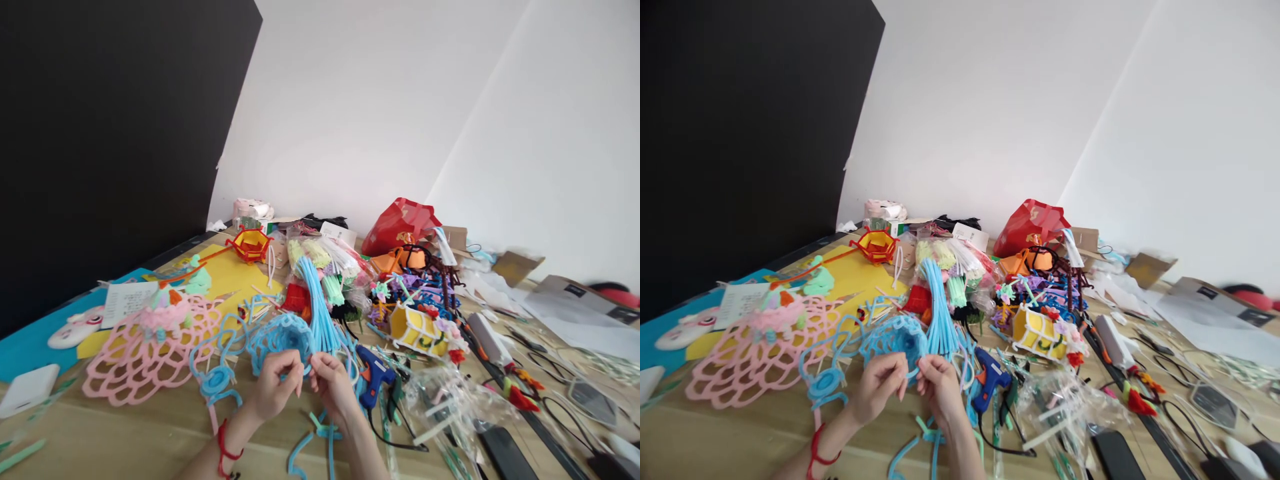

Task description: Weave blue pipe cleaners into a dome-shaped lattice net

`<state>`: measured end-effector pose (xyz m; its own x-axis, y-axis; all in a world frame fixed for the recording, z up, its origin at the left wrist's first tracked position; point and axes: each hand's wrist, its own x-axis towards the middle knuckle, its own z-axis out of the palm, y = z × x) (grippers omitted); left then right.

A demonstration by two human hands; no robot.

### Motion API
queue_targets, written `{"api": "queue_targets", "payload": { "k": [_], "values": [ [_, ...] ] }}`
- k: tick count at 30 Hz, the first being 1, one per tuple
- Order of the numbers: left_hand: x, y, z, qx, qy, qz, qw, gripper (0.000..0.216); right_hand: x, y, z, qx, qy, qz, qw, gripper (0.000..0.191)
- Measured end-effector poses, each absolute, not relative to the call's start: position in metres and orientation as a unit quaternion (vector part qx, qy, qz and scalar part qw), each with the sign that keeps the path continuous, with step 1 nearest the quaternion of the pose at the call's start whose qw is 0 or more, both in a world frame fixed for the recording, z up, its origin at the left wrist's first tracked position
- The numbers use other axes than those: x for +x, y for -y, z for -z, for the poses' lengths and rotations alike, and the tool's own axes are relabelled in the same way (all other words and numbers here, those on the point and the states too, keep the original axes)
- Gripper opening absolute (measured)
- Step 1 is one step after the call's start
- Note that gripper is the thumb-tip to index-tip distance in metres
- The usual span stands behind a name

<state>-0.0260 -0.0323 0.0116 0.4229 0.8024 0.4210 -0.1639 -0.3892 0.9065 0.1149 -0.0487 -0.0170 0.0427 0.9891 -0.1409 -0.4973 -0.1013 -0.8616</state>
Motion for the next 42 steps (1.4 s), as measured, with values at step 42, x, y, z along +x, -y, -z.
{"api": "queue_targets", "payload": {
  "k": [42],
  "values": [
    [-0.012, 0.011, 0.029, 0.743, -0.344, -0.430, 0.381, 0.030, 0.125, 0.043, 0.017, -0.545, 0.486, -0.317, 0.605, 0.019]
  ]
}}
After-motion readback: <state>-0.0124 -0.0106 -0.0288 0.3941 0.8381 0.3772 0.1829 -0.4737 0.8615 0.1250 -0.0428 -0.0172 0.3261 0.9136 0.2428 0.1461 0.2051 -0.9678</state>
